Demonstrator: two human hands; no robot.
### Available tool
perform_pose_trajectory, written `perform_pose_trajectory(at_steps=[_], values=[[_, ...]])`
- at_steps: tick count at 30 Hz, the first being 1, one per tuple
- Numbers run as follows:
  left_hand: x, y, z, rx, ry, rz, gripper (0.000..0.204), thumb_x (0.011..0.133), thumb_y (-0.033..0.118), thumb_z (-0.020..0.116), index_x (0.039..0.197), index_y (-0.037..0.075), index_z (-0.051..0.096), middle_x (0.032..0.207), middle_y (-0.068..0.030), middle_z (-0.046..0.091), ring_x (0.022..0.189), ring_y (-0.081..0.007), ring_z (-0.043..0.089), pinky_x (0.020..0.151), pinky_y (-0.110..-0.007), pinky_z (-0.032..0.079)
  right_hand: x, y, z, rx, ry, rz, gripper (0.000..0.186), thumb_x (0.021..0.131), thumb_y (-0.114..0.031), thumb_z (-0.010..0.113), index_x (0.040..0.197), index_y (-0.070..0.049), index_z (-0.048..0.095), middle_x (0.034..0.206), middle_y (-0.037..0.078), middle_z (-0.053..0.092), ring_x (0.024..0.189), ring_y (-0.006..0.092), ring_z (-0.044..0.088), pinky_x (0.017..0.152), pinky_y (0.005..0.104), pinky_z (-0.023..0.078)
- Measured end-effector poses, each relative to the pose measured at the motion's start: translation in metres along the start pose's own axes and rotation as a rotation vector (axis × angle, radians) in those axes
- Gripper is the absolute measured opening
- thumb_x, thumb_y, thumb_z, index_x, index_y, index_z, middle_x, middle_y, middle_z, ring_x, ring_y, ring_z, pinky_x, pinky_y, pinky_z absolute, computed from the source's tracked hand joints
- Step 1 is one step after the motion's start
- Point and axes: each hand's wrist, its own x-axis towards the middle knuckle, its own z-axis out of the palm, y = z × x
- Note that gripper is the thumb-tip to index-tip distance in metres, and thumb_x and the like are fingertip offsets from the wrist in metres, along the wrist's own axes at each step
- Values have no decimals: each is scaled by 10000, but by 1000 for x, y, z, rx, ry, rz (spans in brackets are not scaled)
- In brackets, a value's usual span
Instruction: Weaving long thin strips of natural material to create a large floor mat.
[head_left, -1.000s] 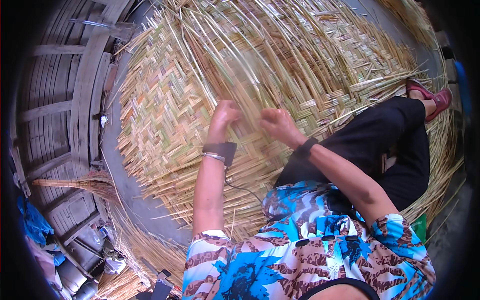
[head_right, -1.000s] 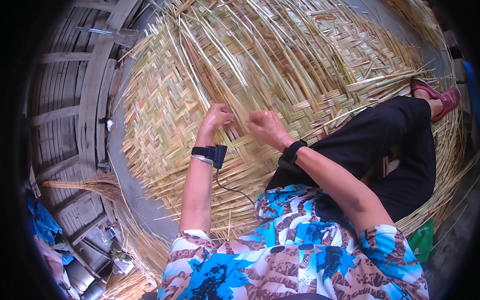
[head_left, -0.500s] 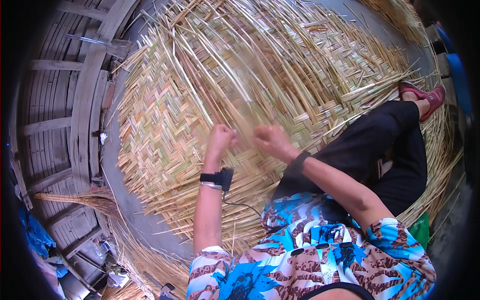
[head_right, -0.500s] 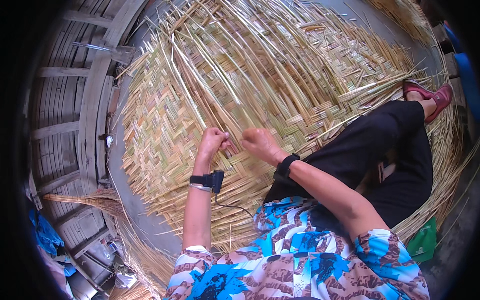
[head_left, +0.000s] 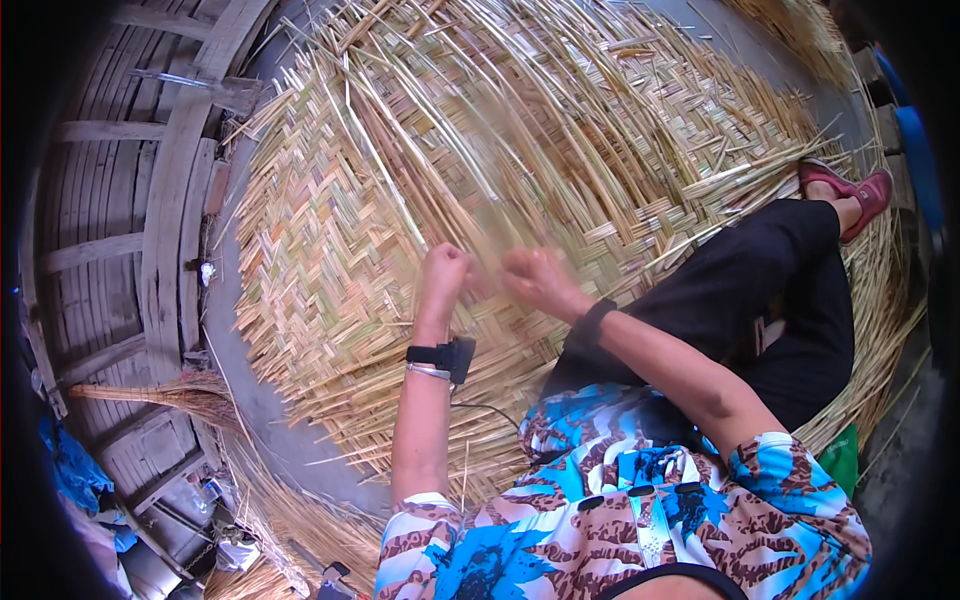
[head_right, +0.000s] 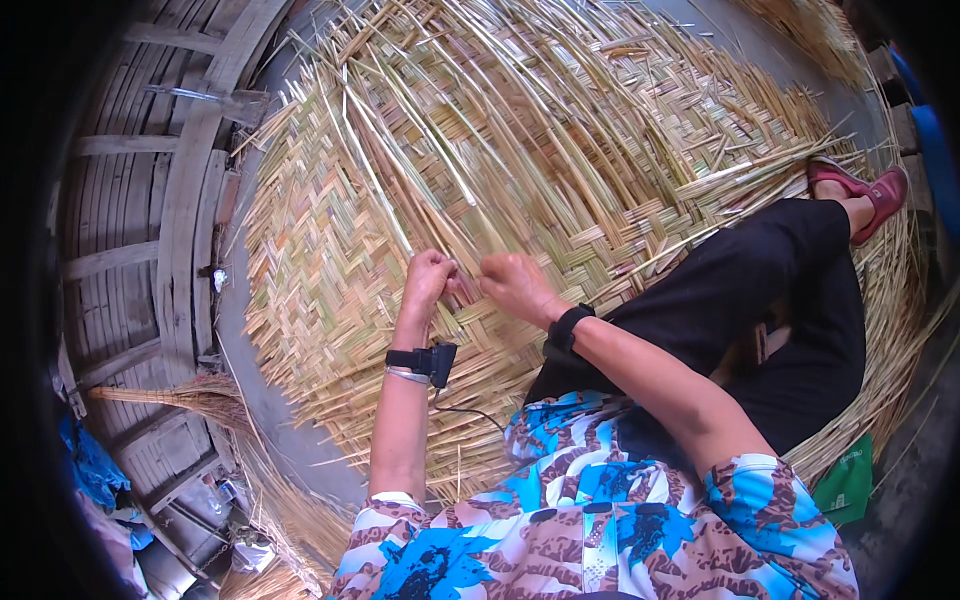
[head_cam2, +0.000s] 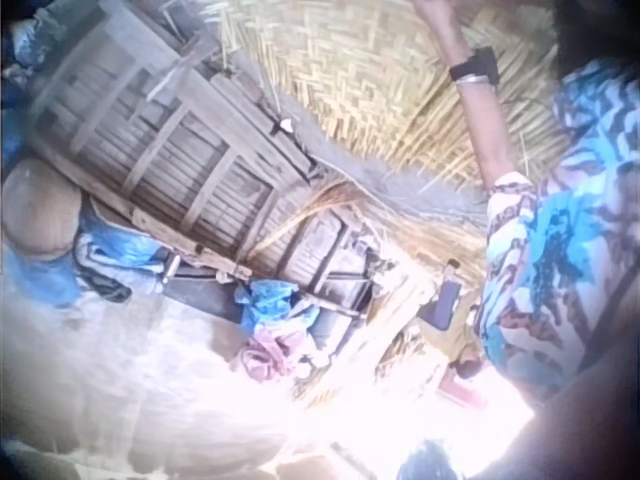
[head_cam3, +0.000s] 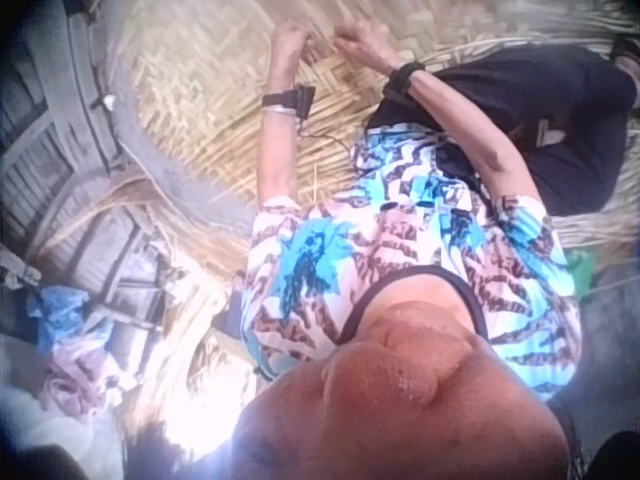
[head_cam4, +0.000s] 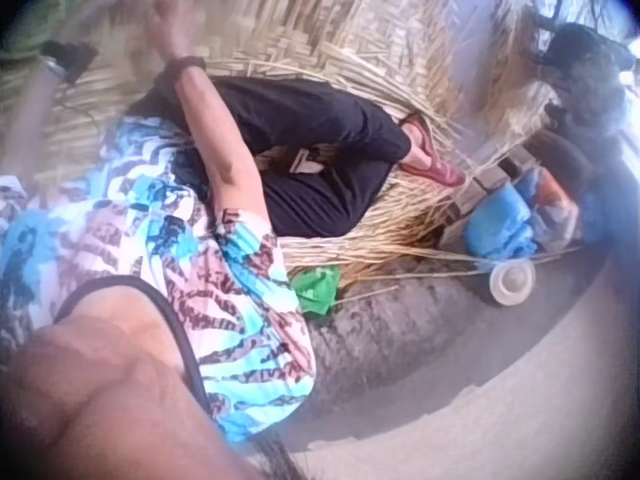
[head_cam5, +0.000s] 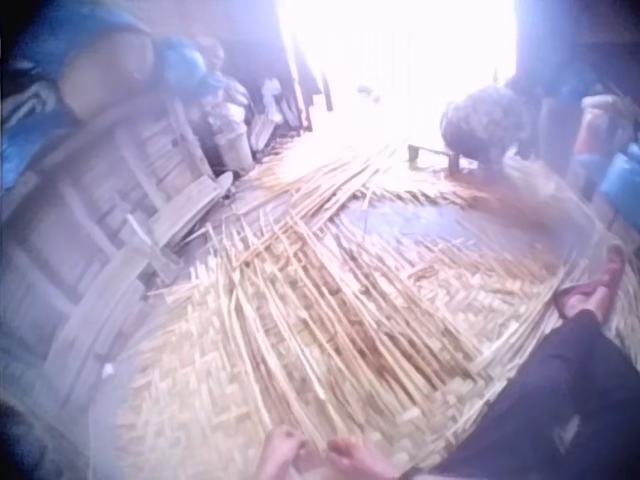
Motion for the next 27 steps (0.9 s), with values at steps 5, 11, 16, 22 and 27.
perform_pose_trajectory(at_steps=[5,11,16,22,27], values=[[9,8,-3,229,-71,112,189,790,124,663,669,-1,588,626,-98,641,552,-176,647,498,-302,502,-2,-1,-2,38,-5,33,209,805,-213,622,801,-4,621,788,216,626,780,417,603,686,484,460],[2,7,10,636,154,278,228,718,151,675,621,-41,602,677,-233,647,666,-344,672,642,-425,541,-3,-1,-3,23,4,23,200,808,-214,629,793,-14,625,772,204,630,764,409,609,676,482,465],[-3,7,23,752,357,399,208,711,145,663,669,-55,626,715,-286,627,735,-453,637,717,-501,525,-1,-2,-6,-13,-1,-1,193,805,-205,630,782,-14,625,766,196,628,759,411,604,666,487,463],[4,-1,16,755,345,370,181,719,124,674,716,-53,634,635,-238,627,611,-397,642,603,-466,521,-1,-6,-3,-25,9,-32,185,800,-193,628,787,-8,624,773,199,626,760,413,603,668,487,464],[2,-2,-3,88,1,44,117,767,55,701,744,-15,609,648,-91,643,588,-139,618,509,-277,467,-1,-2,-1,-8,8,-5,182,800,-189,626,791,-7,623,778,205,623,763,414,603,670,488,463]])
